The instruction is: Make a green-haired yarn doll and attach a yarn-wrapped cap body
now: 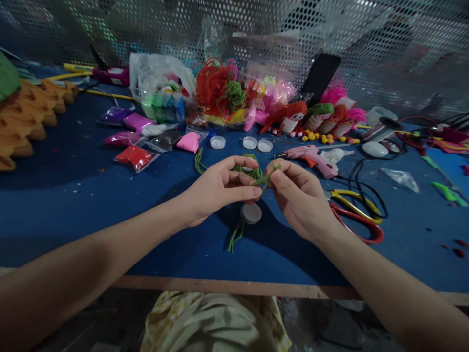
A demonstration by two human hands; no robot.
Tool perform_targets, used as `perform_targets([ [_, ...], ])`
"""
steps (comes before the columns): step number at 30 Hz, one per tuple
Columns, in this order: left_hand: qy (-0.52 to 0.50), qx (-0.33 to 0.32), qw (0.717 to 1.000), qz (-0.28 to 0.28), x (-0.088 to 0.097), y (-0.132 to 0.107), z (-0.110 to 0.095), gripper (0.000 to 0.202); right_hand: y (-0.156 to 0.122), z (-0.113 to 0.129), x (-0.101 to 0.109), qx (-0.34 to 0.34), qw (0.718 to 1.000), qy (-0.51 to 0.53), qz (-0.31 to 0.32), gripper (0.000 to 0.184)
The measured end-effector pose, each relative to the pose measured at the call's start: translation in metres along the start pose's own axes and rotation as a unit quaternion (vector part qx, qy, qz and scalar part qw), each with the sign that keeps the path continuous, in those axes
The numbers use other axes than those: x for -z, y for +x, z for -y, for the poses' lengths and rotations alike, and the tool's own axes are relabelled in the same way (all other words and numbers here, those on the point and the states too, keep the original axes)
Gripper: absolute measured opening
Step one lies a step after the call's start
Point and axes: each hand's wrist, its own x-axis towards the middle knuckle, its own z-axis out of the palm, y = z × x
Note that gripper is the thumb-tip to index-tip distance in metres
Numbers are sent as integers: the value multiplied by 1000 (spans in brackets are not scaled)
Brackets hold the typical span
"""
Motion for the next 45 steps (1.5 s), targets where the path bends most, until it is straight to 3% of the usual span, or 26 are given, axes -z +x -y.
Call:
perform_targets([
  [7, -55, -22, 997, -50, -3, 3, -4, 38, 4, -2, 4, 18, 999, 32, -37, 25],
  [14, -92, -35, 991, -91, 0, 7, -7, 40, 2, 6, 3, -45, 992, 110, 42, 15],
  [19, -113, -29, 985, -131, 1, 8, -3, 28, 3, 2, 4, 17, 999, 45, -7, 20],
  [23, -75, 22, 994, -83, 2, 4, 3, 30, 4, -6, 10, 78, 996, -41, -25, 13],
  [27, -54, 3, 998, -36, 2, 0, 7, 24, 1, -9, 13, 80, 995, -65, 13, 6],
  [32, -54, -26, 998, -24, 0, 0, 8, 24, -2, -2, 7, 11, 998, 18, 52, 5],
  [36, -70, -29, 995, -58, -2, 0, 6, 29, -4, 0, 3, -24, 995, 50, 79, 5],
  [40, -76, -31, 995, -64, -3, 0, 4, 26, -4, -3, 4, -14, 996, 40, 77, 4],
  [45, -136, -38, 990, -19, -2, 0, 5, 20, -5, -6, 7, 19, 996, -1, 85, 3],
])
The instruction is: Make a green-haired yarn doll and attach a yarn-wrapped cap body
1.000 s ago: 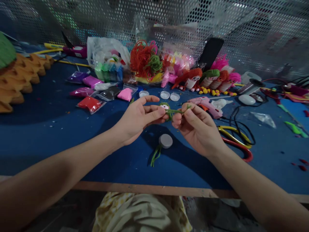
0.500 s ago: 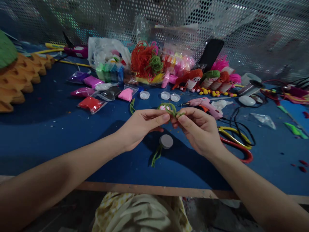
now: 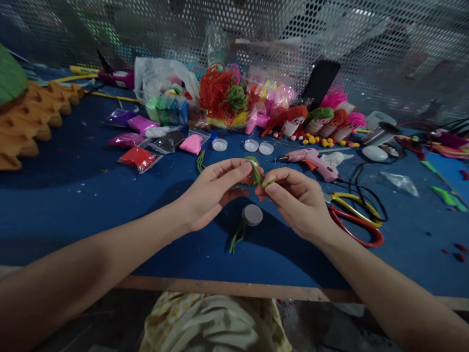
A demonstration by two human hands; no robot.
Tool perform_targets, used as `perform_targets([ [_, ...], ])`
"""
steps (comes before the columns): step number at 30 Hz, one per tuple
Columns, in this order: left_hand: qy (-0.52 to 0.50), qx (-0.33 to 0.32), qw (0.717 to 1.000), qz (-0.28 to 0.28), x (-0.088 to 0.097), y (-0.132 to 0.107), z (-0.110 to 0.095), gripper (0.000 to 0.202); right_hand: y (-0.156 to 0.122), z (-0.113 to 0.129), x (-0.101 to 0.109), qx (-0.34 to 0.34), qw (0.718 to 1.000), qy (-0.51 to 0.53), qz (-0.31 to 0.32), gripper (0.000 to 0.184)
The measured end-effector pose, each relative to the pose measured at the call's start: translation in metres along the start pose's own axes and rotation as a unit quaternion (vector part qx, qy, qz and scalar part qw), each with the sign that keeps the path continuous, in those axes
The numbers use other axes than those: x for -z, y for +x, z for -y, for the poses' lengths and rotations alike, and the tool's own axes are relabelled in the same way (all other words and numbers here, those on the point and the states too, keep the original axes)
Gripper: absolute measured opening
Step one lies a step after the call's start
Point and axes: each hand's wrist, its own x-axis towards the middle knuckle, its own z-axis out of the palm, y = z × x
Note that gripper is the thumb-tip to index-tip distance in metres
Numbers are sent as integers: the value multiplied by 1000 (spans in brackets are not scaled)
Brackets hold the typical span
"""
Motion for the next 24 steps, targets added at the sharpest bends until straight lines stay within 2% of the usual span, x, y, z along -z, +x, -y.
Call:
perform_targets([
  [4, -66, 13, 998, 8, -1, 0, 1, 18, 0, 4, -1, 61, 995, -81, 7, 2],
  [6, -92, 26, 995, 5, -3, -1, 0, 19, 1, 7, -1, 105, 983, -146, 17, 5],
  [9, -106, 43, 993, 9, -7, -3, -2, 20, 4, 9, 2, 183, 949, -251, 59, 12],
  [12, -80, 36, 996, 12, -9, -3, -3, 23, 5, 8, 7, 236, 914, -313, 107, 16],
  [14, -48, 25, 998, 13, -7, -2, -4, 26, 4, 8, 9, 236, 911, -317, 120, 12],
  [16, -11, 27, 1000, 9, -4, -1, -4, 29, 1, 8, 9, 205, 927, -297, 104, 14],
  [18, 23, 37, 999, 6, -1, 1, -5, 31, -1, 10, 8, 164, 946, -275, 48, 15],
  [21, 46, 42, 998, 26, 2, 3, -6, 37, 0, 13, 6, 129, 957, -260, -17, 9],
  [24, 57, 52, 996, 50, 4, 3, -7, 48, 5, 15, 6, 120, 961, -247, 14, 11],
])
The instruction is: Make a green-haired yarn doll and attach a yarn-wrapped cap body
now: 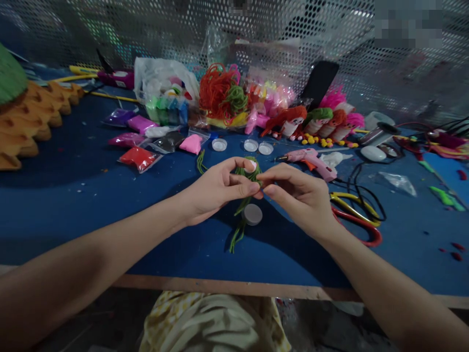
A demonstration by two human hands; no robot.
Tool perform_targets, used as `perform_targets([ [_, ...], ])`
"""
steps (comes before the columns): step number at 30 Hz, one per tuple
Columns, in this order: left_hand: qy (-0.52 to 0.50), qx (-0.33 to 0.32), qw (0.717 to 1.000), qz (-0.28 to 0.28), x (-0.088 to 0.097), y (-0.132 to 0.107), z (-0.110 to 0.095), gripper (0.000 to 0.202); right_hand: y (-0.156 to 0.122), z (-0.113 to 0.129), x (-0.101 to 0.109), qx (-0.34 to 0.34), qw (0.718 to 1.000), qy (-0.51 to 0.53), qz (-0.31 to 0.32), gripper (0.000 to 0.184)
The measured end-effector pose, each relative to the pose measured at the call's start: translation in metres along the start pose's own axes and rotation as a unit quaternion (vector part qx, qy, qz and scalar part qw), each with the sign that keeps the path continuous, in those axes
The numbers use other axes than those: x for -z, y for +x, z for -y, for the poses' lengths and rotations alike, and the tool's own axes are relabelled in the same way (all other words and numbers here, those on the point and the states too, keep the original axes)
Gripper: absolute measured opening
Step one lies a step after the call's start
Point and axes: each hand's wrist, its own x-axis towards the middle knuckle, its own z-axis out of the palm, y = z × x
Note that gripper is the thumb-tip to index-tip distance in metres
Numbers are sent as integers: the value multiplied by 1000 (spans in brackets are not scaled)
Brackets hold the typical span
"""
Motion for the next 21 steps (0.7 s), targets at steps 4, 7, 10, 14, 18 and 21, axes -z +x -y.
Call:
perform_targets([
  [4, 32, 8, 999, 15, 1, -1, -1, 50, 5, -5, 3, -53, 995, 69, 40, 16],
  [7, 67, -3, 998, 22, 3, -1, 0, 47, 4, -10, 5, -108, 985, 118, 65, 18],
  [10, 95, -2, 995, 23, 5, 0, 1, 43, 3, -12, 6, -116, 982, 132, 75, 12],
  [14, 133, -26, 991, -2, 5, 0, 1, 39, 5, -9, 13, -133, 982, 100, 84, 17],
  [18, 260, -126, 954, -82, 3, 0, -3, 26, 10, -11, 25, -60, 969, -121, 208, 45],
  [21, 378, -179, 902, -104, 4, 1, -4, 6, 11, -14, 29, -2, 929, -239, 284, 48],
])
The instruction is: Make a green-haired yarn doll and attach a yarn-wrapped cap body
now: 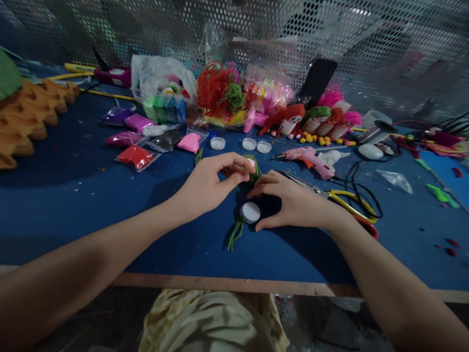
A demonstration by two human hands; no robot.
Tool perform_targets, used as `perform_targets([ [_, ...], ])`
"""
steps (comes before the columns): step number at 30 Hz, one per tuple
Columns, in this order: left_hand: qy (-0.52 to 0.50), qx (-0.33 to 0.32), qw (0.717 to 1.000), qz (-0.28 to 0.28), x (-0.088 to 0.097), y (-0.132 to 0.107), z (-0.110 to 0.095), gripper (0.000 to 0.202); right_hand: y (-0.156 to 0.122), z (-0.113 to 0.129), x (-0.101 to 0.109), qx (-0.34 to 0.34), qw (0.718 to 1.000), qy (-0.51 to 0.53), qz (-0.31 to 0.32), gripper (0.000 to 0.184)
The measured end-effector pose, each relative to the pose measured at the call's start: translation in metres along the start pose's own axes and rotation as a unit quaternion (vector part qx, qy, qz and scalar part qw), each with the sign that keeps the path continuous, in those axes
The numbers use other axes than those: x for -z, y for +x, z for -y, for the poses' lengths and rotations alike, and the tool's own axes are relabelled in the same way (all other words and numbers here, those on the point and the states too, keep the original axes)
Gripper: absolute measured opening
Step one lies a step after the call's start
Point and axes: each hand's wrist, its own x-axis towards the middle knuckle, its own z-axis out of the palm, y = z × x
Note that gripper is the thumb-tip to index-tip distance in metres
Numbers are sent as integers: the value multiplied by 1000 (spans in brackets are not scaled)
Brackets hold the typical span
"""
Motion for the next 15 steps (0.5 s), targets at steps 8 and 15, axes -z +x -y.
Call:
perform_targets([
  [8, 63, 2, 998, 16, 1, -1, 5, 17, 3, 1, -2, 26, 991, 27, -129, 31],
  [15, -11, 74, 997, 6, -2, 1, 7, 19, 2, -1, -10, -35, 965, 26, -260, 34],
])
